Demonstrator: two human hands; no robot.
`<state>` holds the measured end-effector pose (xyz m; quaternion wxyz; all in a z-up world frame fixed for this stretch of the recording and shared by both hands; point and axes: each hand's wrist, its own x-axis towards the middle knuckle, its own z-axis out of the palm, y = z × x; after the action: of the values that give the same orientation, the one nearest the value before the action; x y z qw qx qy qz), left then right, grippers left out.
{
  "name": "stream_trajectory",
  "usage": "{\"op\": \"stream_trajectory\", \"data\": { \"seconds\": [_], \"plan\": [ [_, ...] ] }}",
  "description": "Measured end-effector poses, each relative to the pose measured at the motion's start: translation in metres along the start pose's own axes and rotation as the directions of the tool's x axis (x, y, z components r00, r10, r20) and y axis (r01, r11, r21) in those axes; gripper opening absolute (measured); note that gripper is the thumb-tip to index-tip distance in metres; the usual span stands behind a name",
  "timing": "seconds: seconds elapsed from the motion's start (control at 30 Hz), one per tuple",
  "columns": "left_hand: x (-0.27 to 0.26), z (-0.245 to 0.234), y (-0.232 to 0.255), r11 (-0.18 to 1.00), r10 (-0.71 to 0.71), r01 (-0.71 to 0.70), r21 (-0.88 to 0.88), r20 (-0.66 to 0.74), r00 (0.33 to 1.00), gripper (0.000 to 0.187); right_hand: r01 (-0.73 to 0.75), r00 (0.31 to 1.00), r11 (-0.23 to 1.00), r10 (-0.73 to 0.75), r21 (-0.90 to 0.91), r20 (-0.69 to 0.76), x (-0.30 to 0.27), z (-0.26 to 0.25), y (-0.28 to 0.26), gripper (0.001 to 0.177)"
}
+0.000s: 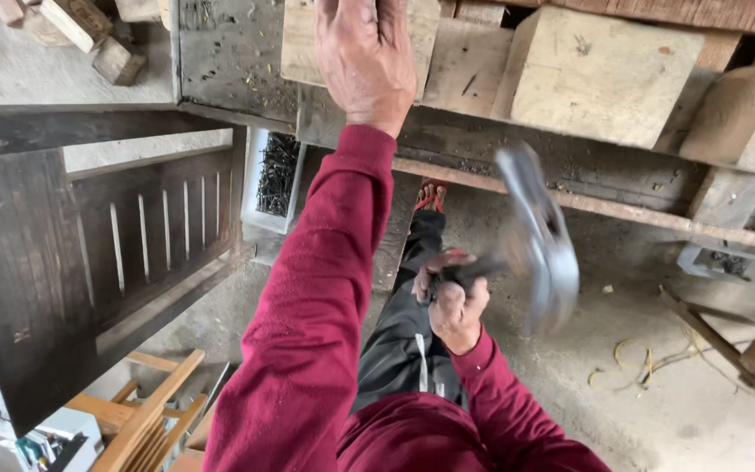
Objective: The person uses a hammer to drive nails into a wooden pallet. They repeatedly pick up nails from a container and hammer them into the pallet slats, occasionally adjusting the wood pieces to align them before continuing.
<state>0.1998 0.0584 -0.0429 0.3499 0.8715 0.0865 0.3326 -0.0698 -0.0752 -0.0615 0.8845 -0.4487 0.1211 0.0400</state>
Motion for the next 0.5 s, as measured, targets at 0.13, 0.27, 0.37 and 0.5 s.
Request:
{"op": "stream_trajectory", "data": {
  "seconds": [0.13,0.27,0.37,0.5],
  "plan": [
    [-0.01,0.007,-0.012,0.999,-0.025,0.026,-0.021,0.046,0.999,0.017,-0.076,0.996,0.995,0.074,-0.058,-0.044,0.026,0.003,0.007,0.022],
    [0.003,0.014,-0.02,0.995,-0.072,0.063,0.076,0.123,0.99,0.021,-0.425,0.905,0.822,0.383,-0.38,-0.185,0.063,0.028,-0.022,0.021],
    [-0.008,0.008,-0.015,0.996,0.058,-0.057,0.064,-0.001,0.998,0.016,-0.314,0.949,0.899,0.294,-0.306,-0.111,0.027,0.023,-0.076,0.024],
    [-0.003,0.01,-0.01,0.996,-0.092,0.092,0.013,0.041,0.995,0.015,-0.004,0.998,0.984,0.015,-0.178,0.061,0.016,0.027,-0.094,0.026]
  ]
}}
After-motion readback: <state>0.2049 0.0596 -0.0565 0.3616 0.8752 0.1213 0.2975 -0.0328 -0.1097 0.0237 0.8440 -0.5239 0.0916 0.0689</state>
